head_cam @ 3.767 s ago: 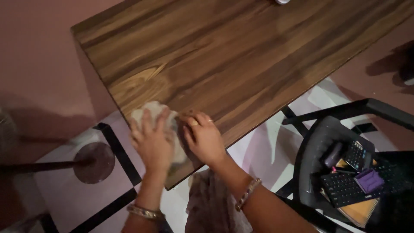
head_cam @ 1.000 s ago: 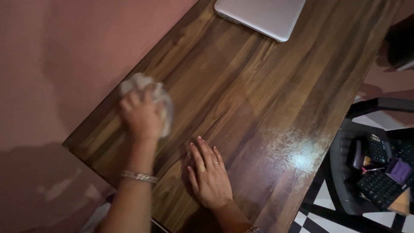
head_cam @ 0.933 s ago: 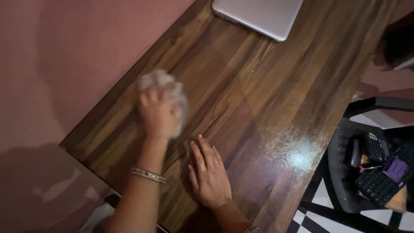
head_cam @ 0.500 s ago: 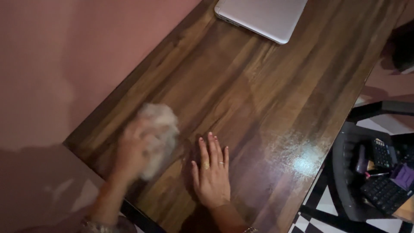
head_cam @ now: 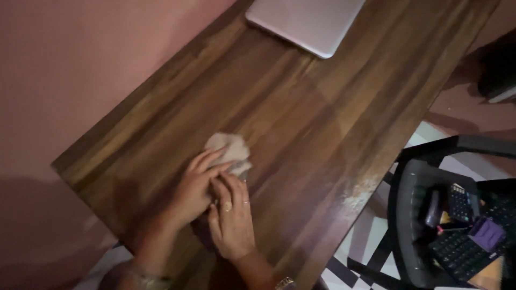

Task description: The person wipes a wooden desk surface with a cloth, moving a laptop and mouse aside to reach the full area. They also wipe a small purple box and a black pen before returning them to a chair and continuing to clean the desk.

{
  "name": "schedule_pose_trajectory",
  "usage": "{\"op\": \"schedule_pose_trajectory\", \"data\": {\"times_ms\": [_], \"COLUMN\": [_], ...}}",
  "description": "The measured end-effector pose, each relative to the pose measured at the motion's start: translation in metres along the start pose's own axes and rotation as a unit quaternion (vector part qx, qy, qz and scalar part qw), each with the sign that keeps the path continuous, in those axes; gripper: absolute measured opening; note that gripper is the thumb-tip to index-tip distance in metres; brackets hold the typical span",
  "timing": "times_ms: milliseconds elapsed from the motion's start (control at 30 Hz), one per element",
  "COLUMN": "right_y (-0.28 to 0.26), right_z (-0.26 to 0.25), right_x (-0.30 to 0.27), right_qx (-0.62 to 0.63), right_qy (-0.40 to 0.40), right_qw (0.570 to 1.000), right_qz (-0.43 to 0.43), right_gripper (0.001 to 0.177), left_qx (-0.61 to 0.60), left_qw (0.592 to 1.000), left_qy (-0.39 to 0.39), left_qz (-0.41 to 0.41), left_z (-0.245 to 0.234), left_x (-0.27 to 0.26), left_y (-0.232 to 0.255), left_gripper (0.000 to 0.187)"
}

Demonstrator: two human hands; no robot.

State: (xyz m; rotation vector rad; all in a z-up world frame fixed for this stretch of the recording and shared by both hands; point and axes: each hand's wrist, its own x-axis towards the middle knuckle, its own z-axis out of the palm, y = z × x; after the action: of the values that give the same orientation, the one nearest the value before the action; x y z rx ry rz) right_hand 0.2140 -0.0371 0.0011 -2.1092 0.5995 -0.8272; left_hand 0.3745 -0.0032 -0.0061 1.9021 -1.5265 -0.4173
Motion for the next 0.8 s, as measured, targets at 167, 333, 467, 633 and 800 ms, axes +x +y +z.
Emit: {"op": "schedule_pose_trajectory", "data": {"times_ms": [167,333,467,633,800], "right_y": [0.037,0.074,0.089,0.085,0.070], "right_z": [-0.061,-0.111,-0.134,-0.138,-0.115], "right_x": [0.015,0.027,0.024,0.015,0.018], "right_qx": [-0.057,-0.074,-0.038,-0.033,-0.161], "right_qy": [0.007,0.034,0.033,0.071,0.000], "right_qw": [0.998,0.996,0.994,0.992,0.987], "right_qz": [-0.006,0.045,0.093,0.097,0.022], "right_gripper": [0.043,0.039,0.040,0.050,0.062], "left_qx": [0.108,0.283,0.241,-0.045,0.022], "left_qw": [0.984,0.906,0.930,0.983,0.957], "left_qy": [0.138,0.276,0.247,0.157,0.240], "left_qz": [-0.043,-0.154,-0.126,-0.079,-0.160], "left_z": [-0.015,0.048,0.126,0.143,0.105], "left_x": [-0.028,0.014,0.065,0.043,0.004], "left_y": [-0.017,-0.028,0.030,0.108,0.098], "left_gripper": [0.063,0.069,0.064,0.051,0.046]}}
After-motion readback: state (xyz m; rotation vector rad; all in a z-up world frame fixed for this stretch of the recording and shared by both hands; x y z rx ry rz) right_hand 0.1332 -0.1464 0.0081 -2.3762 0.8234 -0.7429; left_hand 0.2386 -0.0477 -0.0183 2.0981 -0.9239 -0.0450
